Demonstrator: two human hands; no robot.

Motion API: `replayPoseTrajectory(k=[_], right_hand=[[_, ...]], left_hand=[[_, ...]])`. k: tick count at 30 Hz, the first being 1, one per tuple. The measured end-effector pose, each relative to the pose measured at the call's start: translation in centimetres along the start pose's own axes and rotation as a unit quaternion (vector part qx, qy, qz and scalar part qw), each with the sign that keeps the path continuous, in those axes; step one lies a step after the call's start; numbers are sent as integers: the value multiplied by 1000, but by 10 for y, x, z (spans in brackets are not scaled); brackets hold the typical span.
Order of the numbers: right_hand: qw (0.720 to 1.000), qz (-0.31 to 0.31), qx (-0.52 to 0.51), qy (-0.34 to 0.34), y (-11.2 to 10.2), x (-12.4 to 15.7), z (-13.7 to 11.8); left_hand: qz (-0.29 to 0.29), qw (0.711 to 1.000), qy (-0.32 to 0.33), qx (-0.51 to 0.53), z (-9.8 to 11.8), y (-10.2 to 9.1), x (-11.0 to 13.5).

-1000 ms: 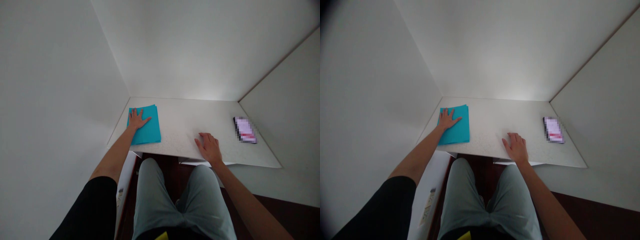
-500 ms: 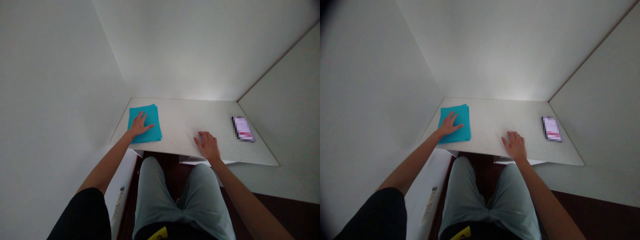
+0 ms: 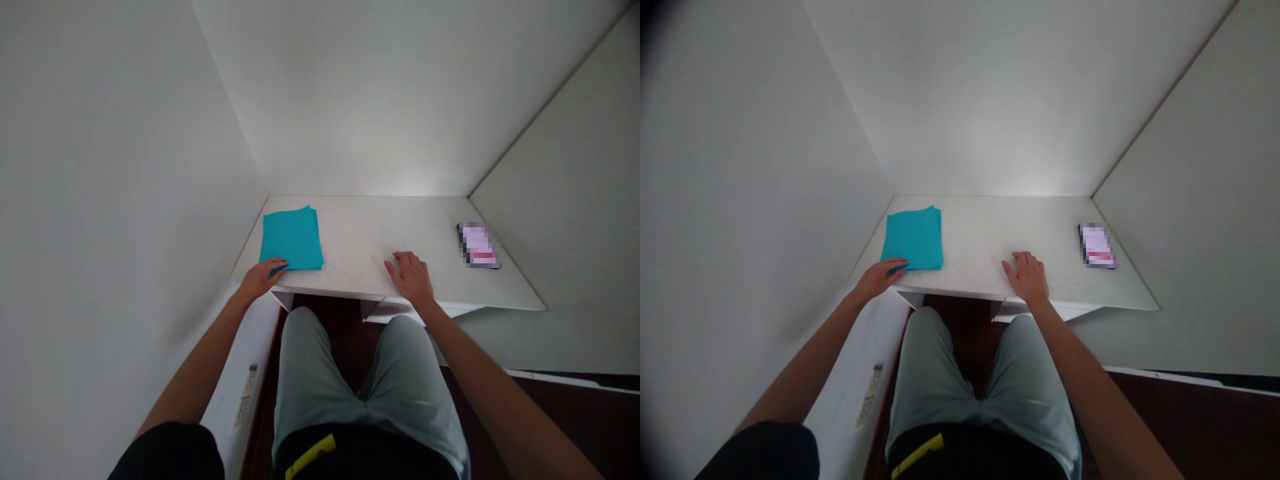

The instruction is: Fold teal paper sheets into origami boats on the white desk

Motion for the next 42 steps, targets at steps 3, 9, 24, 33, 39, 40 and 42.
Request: replayPoseTrajectory(k=[3,9,24,33,39,40,42], right_hand=[[1000,12,-9,-1,0,-1,0],[999,32,-37,0,2,-1,4],[939,98,-325,44,-38,5,55],[966,-94,-198,-136,-69,69,56],[979,-117,-142,-88,-54,63,28],[981,-109,-140,-74,-51,58,28],[986,-99,-129,-45,-44,47,30]], left_hand=[[10,1000,-2,4,7,-9,3],[87,996,34,17,55,-26,5],[-20,975,195,109,246,63,23],[-50,976,183,110,264,62,32],[-45,980,181,68,271,45,2],[-14,984,168,59,271,37,-6],[90,988,124,33,269,19,-19]])
Point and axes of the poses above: each hand's wrist, its own x-axis away from the middle knuckle, its own y-axis out of the palm, z = x × y, the point moved 8 cm from there along -x, towards the middle knuckle, and after that the axes turned 9 degrees about z, right-handed, at the moved point
